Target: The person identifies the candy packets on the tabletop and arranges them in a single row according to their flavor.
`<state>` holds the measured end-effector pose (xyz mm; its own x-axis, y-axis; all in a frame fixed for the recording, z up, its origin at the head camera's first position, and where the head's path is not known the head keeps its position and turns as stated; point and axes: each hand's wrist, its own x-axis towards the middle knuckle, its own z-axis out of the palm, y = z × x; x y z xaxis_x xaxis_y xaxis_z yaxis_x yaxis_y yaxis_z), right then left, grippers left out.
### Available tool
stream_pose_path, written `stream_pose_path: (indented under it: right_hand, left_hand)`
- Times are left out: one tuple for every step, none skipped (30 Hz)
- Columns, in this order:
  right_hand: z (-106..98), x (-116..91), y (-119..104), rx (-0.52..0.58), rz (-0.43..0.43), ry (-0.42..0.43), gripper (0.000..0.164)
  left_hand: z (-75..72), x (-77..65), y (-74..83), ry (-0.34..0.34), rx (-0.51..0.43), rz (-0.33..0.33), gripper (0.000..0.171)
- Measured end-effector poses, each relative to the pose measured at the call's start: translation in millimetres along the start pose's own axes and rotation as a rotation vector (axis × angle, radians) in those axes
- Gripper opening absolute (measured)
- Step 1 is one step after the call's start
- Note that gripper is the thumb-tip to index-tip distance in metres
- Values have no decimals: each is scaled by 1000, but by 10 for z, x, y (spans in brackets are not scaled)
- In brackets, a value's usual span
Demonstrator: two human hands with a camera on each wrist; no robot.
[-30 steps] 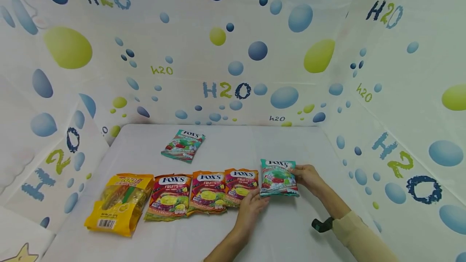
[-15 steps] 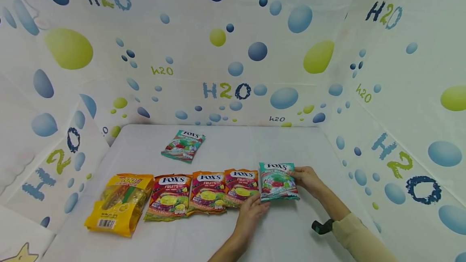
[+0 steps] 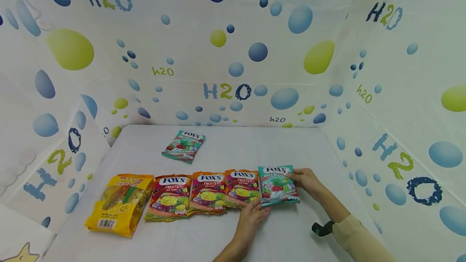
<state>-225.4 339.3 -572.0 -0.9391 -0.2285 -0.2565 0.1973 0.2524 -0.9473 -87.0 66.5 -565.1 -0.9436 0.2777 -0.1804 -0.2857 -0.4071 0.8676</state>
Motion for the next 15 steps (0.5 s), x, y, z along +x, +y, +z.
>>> stream_pose_path:
  right_hand:
    - [-1,-1,4,-5,0,-2,48]
    - [0,0,7,-11,-2,-5,49]
    - [0,0,11,-15,-4,-7,49]
    - [1,1,14,-18,-5,-9,49]
    - [2,2,16,-23,-7,-9,49]
    - [2,4,20,-25,-8,-8,50]
    - [2,6,23,-29,-8,-8,49]
    - [3,8,25,-31,-9,-6,49]
    - [3,10,28,-34,-10,-4,49]
    - [4,12,30,-36,-9,-1,49]
    - [6,13,32,-41,-10,-2,48]
    - [8,14,35,-44,-8,-1,48]
    - [12,15,36,-48,-9,-3,48]
    - [16,14,37,-52,-10,-4,49]
    - [19,14,39,-57,-9,-4,49]
  left_hand:
    - [-4,-1,-3,-1,-3,-4,68]
    - [-7,-3,-7,-2,-4,-6,68]
    - [-11,-4,-11,-1,-9,-10,68]
    - [-13,-7,-15,1,-12,-15,67]
    - [-17,-8,-24,3,-17,-19,66]
    - [-18,-9,-29,5,-18,-24,66]
    - [-20,-8,-41,8,-20,-30,65]
    - [-23,-6,-54,10,-24,-34,64]
    - [-25,-2,-68,11,-31,-36,63]
    - [-26,1,-78,11,-32,-38,63]
    - [-30,5,-91,11,-34,-37,63]
    - [-33,8,-99,10,-38,-35,63]
    - [-38,10,-109,8,-45,-33,63]
    - [-41,11,-115,6,-51,-31,63]
    - [-45,11,-118,4,-54,-32,64]
